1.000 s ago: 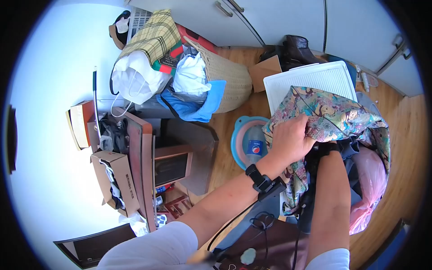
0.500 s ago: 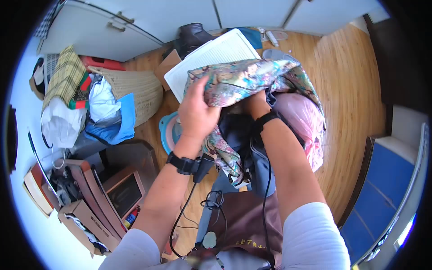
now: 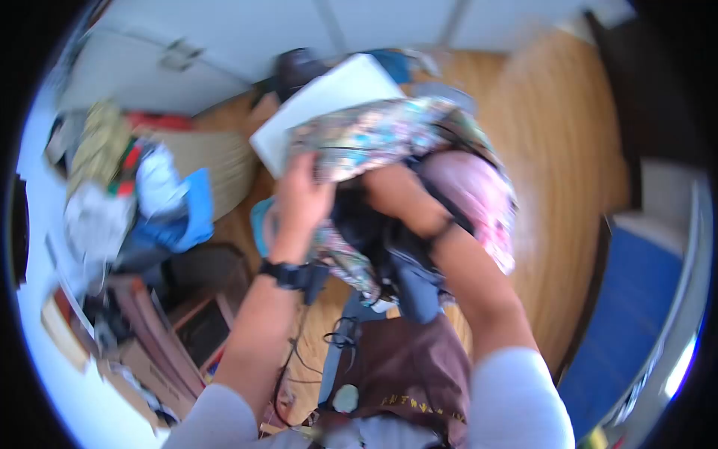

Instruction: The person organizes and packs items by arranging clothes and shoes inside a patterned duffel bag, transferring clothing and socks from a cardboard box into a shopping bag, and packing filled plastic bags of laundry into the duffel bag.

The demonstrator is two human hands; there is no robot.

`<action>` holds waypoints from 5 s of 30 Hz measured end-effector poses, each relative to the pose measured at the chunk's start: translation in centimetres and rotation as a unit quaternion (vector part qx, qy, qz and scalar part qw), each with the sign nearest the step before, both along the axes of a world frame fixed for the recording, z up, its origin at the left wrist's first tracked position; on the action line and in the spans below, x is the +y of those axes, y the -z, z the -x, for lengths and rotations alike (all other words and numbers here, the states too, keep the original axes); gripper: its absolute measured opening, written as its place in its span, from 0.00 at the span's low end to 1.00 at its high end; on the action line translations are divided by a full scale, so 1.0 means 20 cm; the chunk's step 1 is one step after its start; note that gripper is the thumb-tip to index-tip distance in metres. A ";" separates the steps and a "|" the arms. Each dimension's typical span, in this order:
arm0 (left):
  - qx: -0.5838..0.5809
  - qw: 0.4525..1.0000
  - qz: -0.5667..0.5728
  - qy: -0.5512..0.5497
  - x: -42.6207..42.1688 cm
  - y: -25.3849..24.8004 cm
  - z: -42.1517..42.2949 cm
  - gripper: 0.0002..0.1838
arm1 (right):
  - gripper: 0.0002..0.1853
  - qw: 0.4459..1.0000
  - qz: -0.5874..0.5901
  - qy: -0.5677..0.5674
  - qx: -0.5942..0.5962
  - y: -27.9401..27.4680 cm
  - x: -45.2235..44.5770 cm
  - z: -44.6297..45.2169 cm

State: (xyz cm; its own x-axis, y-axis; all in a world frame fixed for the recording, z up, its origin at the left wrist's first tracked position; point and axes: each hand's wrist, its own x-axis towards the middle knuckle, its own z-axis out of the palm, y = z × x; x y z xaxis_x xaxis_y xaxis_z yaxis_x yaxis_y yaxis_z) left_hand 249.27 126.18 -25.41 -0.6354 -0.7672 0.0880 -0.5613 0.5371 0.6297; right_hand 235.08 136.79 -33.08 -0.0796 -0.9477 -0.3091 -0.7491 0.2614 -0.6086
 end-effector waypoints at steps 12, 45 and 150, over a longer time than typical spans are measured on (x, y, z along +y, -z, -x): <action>-0.026 0.997 -0.042 -0.062 0.15 -0.02 -0.01 0.16 | 0.28 0.985 -0.116 0.074 0.105 0.24 0.29 -0.19; 0.190 0.846 -0.056 -0.494 -1.77 -0.56 -2.28 0.25 | 0.17 0.935 -0.169 0.274 -0.146 -0.39 0.61 -1.12; -0.290 0.887 -0.117 -0.339 0.02 -1.21 -3.70 0.64 | 0.07 0.829 0.268 -0.470 0.138 -2.06 0.61 -2.58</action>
